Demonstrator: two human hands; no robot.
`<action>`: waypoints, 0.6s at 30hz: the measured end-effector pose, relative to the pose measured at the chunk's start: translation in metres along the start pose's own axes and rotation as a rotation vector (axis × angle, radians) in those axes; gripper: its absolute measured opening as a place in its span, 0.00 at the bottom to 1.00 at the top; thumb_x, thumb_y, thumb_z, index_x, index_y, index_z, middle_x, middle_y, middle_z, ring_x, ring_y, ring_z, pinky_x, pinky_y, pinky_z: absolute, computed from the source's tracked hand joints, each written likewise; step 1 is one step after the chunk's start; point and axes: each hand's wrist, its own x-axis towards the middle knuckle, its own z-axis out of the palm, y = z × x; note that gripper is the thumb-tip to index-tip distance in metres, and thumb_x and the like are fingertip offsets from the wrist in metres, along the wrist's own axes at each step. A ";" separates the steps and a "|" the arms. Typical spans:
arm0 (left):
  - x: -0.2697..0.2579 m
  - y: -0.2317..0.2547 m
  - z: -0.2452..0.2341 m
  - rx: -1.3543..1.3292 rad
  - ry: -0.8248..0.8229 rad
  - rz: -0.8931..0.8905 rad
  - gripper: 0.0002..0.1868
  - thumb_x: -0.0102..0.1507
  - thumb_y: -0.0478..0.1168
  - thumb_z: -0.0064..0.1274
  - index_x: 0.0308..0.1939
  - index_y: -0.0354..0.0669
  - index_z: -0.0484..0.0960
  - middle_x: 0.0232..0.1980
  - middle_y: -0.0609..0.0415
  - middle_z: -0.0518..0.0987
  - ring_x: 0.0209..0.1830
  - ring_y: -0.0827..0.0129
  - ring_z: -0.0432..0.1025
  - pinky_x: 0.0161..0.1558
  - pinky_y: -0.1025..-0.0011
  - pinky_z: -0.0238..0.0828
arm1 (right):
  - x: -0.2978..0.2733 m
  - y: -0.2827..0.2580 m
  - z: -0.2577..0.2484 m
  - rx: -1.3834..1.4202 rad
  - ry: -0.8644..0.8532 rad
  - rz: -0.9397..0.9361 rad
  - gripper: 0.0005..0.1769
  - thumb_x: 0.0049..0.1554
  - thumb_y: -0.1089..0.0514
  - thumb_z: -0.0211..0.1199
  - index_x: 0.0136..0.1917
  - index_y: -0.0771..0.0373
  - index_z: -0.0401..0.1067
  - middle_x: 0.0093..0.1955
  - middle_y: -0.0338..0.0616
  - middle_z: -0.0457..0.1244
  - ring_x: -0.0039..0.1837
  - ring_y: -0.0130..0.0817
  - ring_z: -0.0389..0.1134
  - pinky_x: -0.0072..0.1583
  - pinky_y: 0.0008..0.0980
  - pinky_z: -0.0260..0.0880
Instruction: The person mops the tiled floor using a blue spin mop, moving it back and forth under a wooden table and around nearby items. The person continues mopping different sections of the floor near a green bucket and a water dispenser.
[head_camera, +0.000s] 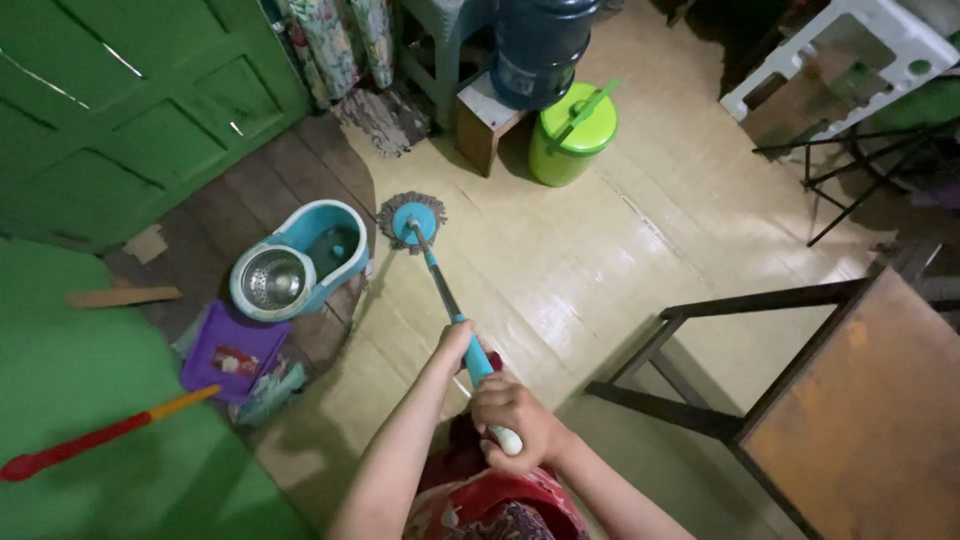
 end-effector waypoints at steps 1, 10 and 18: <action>-0.013 -0.001 -0.002 0.002 0.001 -0.001 0.17 0.64 0.43 0.48 0.41 0.29 0.81 0.32 0.43 0.80 0.25 0.58 0.75 0.29 0.65 0.75 | -0.006 -0.003 0.005 0.002 0.001 0.000 0.04 0.41 0.61 0.57 0.32 0.61 0.65 0.34 0.45 0.63 0.40 0.47 0.62 0.55 0.41 0.64; -0.076 -0.031 0.002 -0.117 -0.040 -0.068 0.12 0.64 0.41 0.44 0.36 0.32 0.76 0.24 0.47 0.74 0.22 0.58 0.72 0.26 0.63 0.72 | -0.048 -0.036 0.025 -0.023 -0.032 0.023 0.02 0.41 0.63 0.56 0.32 0.61 0.65 0.33 0.42 0.62 0.39 0.46 0.62 0.58 0.41 0.63; -0.116 -0.071 0.012 -0.141 -0.042 -0.041 0.12 0.66 0.40 0.41 0.35 0.34 0.75 0.25 0.49 0.73 0.22 0.60 0.71 0.28 0.64 0.70 | -0.089 -0.068 0.033 0.022 -0.056 -0.029 0.03 0.40 0.63 0.56 0.32 0.63 0.66 0.34 0.45 0.62 0.39 0.47 0.61 0.56 0.42 0.64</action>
